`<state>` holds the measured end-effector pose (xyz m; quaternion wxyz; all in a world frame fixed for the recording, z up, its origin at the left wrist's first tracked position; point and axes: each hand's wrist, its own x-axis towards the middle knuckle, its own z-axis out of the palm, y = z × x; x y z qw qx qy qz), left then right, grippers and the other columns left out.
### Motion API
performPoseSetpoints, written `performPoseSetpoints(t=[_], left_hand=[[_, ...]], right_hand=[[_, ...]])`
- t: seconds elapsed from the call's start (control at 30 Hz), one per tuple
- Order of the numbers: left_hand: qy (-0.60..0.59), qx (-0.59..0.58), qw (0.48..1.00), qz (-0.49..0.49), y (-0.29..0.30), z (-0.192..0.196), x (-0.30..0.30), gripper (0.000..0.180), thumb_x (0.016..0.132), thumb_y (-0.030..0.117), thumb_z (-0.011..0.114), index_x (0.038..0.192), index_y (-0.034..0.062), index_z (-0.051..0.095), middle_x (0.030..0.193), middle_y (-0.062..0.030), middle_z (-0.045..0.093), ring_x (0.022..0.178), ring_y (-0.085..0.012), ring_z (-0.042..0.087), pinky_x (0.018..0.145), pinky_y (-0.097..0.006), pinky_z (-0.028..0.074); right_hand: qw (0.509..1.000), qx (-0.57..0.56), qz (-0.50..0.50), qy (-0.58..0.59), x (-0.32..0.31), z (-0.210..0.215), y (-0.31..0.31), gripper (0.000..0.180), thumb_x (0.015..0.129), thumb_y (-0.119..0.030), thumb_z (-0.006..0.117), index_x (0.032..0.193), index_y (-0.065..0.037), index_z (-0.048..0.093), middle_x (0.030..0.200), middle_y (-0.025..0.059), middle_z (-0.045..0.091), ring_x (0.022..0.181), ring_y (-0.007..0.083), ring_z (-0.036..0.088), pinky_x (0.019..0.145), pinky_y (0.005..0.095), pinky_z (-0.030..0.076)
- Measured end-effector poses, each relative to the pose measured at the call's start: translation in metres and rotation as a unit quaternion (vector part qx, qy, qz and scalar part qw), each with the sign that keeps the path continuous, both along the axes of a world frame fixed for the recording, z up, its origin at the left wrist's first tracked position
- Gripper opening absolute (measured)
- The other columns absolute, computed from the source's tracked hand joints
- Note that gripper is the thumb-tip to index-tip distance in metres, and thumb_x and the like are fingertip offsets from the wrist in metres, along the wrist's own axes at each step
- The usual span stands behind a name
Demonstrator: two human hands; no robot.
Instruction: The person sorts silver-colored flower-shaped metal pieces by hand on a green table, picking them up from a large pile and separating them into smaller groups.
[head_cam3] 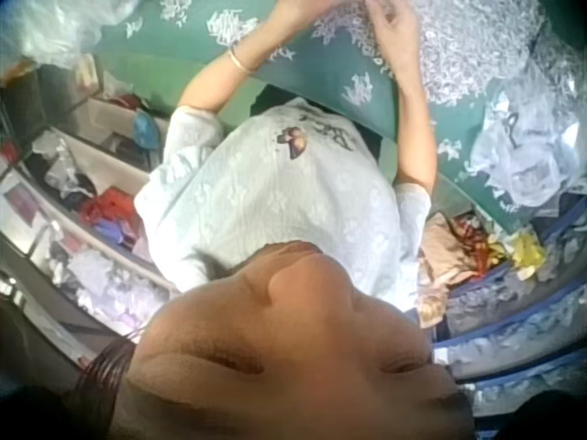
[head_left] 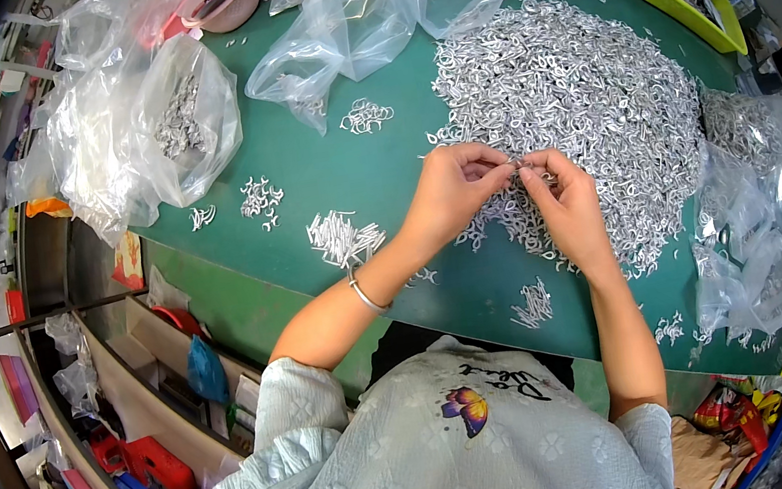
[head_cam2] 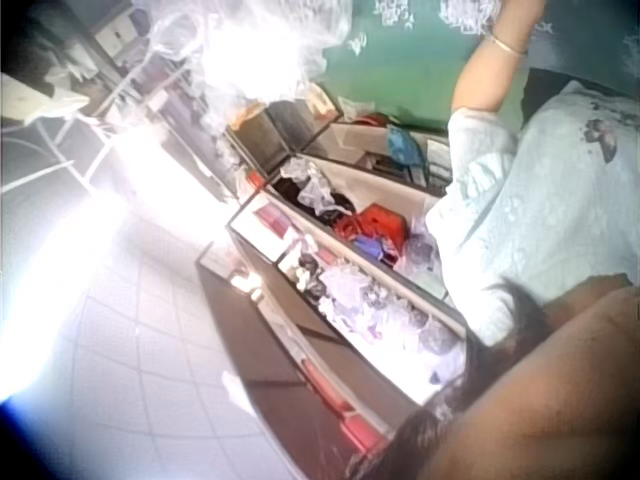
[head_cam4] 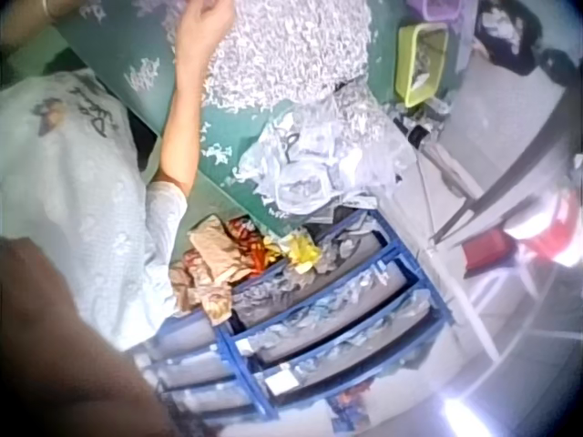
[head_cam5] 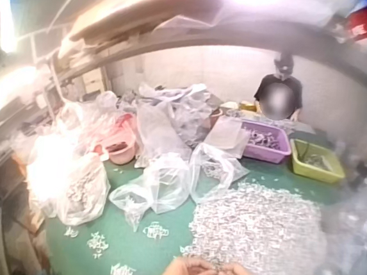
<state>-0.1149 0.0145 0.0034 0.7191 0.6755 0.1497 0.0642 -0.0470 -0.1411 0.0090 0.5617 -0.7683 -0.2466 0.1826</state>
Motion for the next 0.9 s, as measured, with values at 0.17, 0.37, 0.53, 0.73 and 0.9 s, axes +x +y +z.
performPoseSetpoints(t=[0.17, 0.37, 0.53, 0.73, 0.9], left_hand=[[-0.101, 0.265, 0.958, 0.042, -0.010, 0.009, -0.003, 0.011, 0.080, 0.003, 0.072, 0.090, -0.0015, 0.068, 0.077, -0.0080, 0.066, 0.061, -0.0141, 0.059, 0.055, -0.029, 0.047], [-0.026, 0.133, 0.991, 0.021, -0.012, 0.008, -0.007, 0.008, 0.084, 0.003, 0.071, 0.089, -0.0027, 0.069, 0.080, -0.0046, 0.067, 0.067, -0.0088, 0.059, 0.060, -0.023, 0.049], [0.012, -0.052, 0.999, -0.014, -0.012, 0.021, -0.012, 0.010, 0.087, 0.004, 0.069, 0.091, -0.0048, 0.067, 0.079, -0.0034, 0.066, 0.068, -0.0071, 0.059, 0.060, -0.021, 0.048], [-0.026, -0.063, 0.997, 0.025, -0.025, 0.027, -0.025, 0.008, 0.088, 0.004, 0.067, 0.090, -0.0041, 0.066, 0.080, -0.0046, 0.065, 0.071, -0.0084, 0.060, 0.065, -0.021, 0.049], [-0.081, -0.189, 0.977, 0.063, -0.031, 0.033, -0.032, 0.007, 0.088, 0.003, 0.067, 0.089, -0.0042, 0.065, 0.078, -0.0024, 0.064, 0.069, -0.0056, 0.058, 0.061, -0.021, 0.048]], right_hand=[[0.986, -0.041, -0.023, -0.161, -0.005, 0.006, 0.000, 0.011, 0.091, -0.007, 0.060, 0.094, 0.004, 0.063, 0.077, 0.0131, 0.063, 0.060, 0.0163, 0.056, 0.057, 0.0335, 0.045], [0.997, -0.046, 0.002, -0.064, -0.002, 0.020, -0.010, 0.014, 0.093, -0.008, 0.056, 0.088, 0.003, 0.062, 0.070, 0.0119, 0.058, 0.060, 0.0177, 0.053, 0.058, 0.0320, 0.042], [0.998, -0.014, 0.029, -0.055, -0.003, 0.025, -0.016, 0.019, 0.095, -0.012, 0.055, 0.086, 0.004, 0.061, 0.066, 0.0104, 0.055, 0.057, 0.0162, 0.048, 0.055, 0.0312, 0.040], [0.995, 0.017, 0.005, -0.100, -0.018, 0.032, -0.015, 0.019, 0.095, -0.011, 0.054, 0.083, 0.003, 0.059, 0.069, 0.0109, 0.054, 0.054, 0.0196, 0.047, 0.054, 0.0327, 0.039], [0.943, 0.015, 0.005, -0.332, -0.036, 0.025, -0.016, 0.012, 0.092, -0.006, 0.056, 0.083, 0.002, 0.059, 0.071, 0.0118, 0.054, 0.054, 0.0248, 0.052, 0.053, 0.0348, 0.042]])
